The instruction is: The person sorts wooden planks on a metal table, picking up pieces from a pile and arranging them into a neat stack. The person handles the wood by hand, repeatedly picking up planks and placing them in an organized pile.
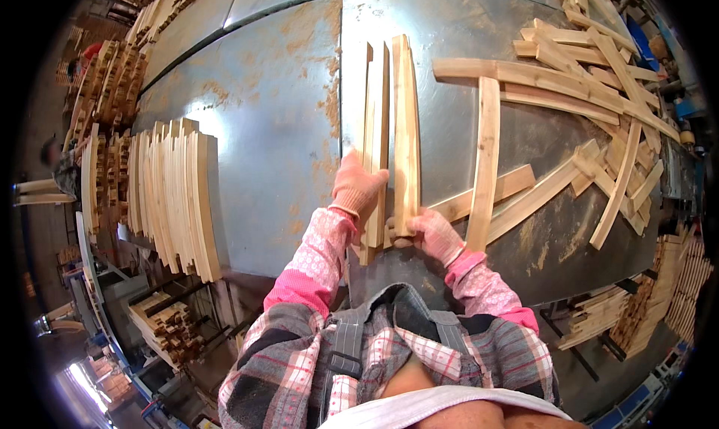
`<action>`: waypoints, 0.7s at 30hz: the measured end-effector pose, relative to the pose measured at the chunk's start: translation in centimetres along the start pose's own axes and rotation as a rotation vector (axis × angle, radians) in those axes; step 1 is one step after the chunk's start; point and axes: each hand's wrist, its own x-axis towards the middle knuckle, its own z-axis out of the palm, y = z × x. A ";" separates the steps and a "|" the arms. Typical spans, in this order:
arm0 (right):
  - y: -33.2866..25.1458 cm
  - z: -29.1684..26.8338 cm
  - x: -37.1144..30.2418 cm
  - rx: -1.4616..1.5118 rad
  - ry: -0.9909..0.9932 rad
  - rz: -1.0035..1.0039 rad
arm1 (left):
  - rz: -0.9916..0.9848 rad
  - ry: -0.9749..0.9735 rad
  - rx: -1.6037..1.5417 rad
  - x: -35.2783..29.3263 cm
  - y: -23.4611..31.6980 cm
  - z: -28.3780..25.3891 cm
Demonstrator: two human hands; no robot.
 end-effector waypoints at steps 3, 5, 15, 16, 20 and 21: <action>-0.2 -0.4 -0.5 -0.062 0.058 -0.052 | 0.068 0.053 -0.033 0.9 -1.5 -0.1; 0.2 -1.9 -1.1 0.078 0.065 -0.113 | -0.001 0.021 -0.054 -0.6 -0.1 -1.9; 6.1 6.8 -0.4 -0.624 0.197 0.114 | -0.277 0.310 0.680 -0.4 -20.7 -23.9; 8.7 5.1 0.0 -0.648 0.208 0.127 | -0.316 0.330 0.704 -0.3 -21.9 -26.2; 13.0 10.4 -1.7 -0.385 0.209 0.227 | -0.328 0.261 0.779 0.1 -30.4 -31.5; 13.2 11.0 -2.2 -0.399 0.153 0.271 | -0.247 0.403 0.903 -1.7 -37.0 -32.5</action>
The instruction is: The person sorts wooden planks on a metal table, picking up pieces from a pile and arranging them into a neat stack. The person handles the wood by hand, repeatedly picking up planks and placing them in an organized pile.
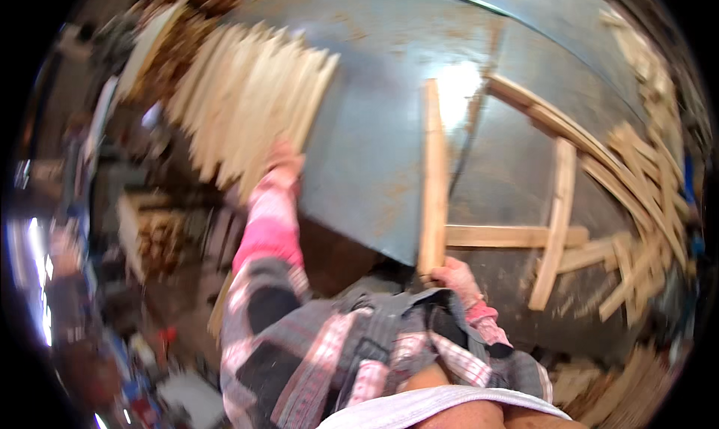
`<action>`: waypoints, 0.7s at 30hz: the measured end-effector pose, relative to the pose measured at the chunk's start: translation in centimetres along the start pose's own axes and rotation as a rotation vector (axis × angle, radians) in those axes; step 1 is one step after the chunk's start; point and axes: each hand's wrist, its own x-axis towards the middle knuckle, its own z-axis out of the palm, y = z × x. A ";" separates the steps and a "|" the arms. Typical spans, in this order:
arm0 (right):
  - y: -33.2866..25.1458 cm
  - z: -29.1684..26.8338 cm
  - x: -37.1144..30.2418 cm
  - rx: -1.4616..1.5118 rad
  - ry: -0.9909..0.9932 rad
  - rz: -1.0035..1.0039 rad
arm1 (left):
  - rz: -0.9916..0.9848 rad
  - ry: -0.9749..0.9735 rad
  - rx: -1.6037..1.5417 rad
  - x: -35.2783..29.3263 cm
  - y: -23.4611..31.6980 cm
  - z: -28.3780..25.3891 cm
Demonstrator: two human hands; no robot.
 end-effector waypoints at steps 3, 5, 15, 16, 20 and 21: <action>-2.1 1.1 -1.4 -0.059 0.050 -0.118 | -0.112 -0.032 -0.077 0.1 -0.8 2.9; -3.7 -1.7 -2.6 -0.544 0.218 -0.476 | -0.153 -0.249 -0.065 0.2 7.7 -3.5; -40.5 -19.3 -11.0 -0.612 1.239 -0.851 | 0.496 0.249 -0.442 -0.1 22.2 -8.5; -40.7 -19.7 -11.3 -0.785 1.390 -0.800 | 0.573 0.263 -0.500 -0.5 25.2 -8.9; -33.1 -24.1 -6.0 -1.123 1.197 -0.504 | 0.706 0.166 -0.494 -2.1 41.4 -13.1; -30.3 -21.9 -5.1 -1.212 1.091 -0.188 | 0.728 0.108 -0.474 -1.8 45.1 -14.5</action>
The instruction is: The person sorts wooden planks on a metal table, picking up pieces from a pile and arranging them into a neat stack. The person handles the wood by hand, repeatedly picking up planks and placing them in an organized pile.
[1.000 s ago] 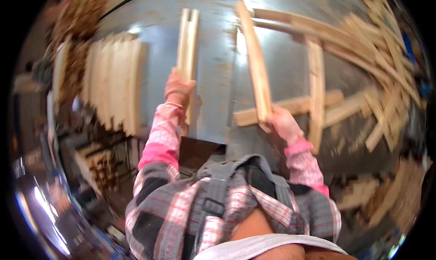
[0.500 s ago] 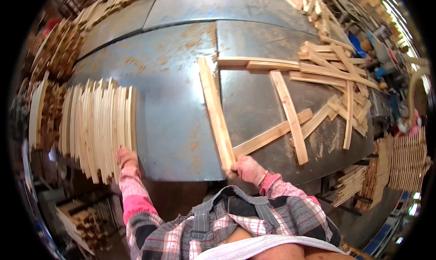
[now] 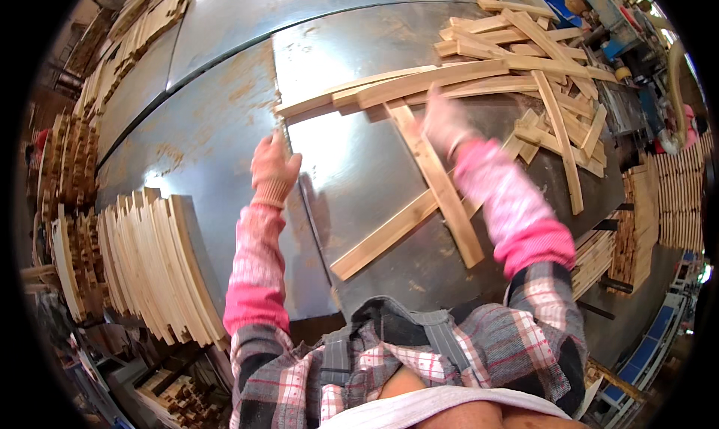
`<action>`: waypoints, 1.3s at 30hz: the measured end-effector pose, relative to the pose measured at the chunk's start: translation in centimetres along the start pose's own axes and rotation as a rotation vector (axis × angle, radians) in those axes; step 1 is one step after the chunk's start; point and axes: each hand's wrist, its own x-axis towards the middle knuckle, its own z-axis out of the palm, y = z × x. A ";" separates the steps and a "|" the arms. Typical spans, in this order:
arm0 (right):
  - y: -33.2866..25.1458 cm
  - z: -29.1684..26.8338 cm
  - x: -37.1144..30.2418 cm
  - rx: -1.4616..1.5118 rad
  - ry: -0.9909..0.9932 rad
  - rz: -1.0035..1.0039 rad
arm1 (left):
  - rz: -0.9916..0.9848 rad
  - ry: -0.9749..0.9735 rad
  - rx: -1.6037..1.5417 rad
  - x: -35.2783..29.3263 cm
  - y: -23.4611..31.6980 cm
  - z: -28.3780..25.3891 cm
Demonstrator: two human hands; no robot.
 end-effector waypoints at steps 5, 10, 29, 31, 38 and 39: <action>5.7 11.7 -2.3 -0.077 -0.109 -0.085 | 0.215 -0.083 0.148 13.8 10.0 4.2; 9.1 7.5 -3.7 0.025 -0.331 0.083 | 0.257 -0.533 0.078 17.7 19.0 7.5; 9.6 7.7 -2.2 0.670 0.233 0.289 | -0.563 -0.761 -1.010 -9.9 9.9 8.2; 5.7 10.0 -1.3 0.448 0.209 0.443 | -0.602 -0.682 -1.311 -12.9 7.5 8.1; -0.2 14.0 -3.0 0.252 0.235 0.500 | -0.724 -0.385 -1.298 -18.6 -0.9 1.6; -0.6 14.0 -3.4 0.296 0.223 0.471 | -0.730 -0.338 -1.249 -19.4 -2.2 0.2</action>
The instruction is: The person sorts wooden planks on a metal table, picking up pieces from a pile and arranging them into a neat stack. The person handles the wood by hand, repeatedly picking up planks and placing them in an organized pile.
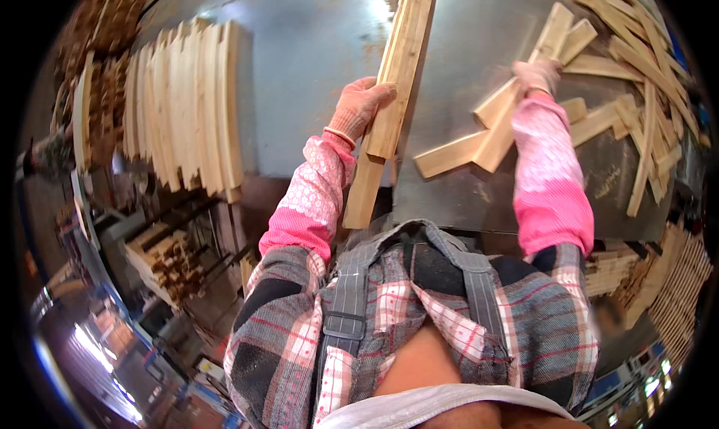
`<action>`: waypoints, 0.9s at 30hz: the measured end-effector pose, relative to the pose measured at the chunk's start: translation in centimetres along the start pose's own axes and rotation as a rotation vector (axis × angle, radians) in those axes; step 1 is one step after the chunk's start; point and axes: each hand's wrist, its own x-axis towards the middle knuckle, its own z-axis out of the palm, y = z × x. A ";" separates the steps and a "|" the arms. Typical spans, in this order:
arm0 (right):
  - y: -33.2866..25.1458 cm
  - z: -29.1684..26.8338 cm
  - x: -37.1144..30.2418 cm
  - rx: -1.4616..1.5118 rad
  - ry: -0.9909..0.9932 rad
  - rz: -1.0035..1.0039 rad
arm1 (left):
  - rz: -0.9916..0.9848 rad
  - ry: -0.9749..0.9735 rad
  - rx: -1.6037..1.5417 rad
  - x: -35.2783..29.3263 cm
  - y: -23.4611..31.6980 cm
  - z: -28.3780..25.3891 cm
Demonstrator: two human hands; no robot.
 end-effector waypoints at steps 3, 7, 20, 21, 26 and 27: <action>-1.2 1.0 -5.4 0.257 -0.086 -0.222 | 0.067 0.246 0.238 -2.8 -0.7 -5.8; -3.1 6.4 -15.3 0.981 -0.785 -0.326 | 0.163 0.479 0.574 -2.5 -4.9 -12.5; -11.3 16.3 -26.3 0.202 -0.915 -0.420 | 0.179 0.129 0.357 -6.2 -12.9 -16.8; -12.6 15.6 -26.4 0.108 -0.876 -0.457 | 0.257 0.254 0.419 -5.5 -12.4 -16.7; -12.1 17.4 -24.8 0.189 -0.743 -0.443 | 0.118 0.191 0.746 -2.9 -5.8 -16.4; -12.1 16.4 -25.9 0.173 -0.763 -0.472 | 0.114 0.201 0.750 -3.4 -4.1 -15.8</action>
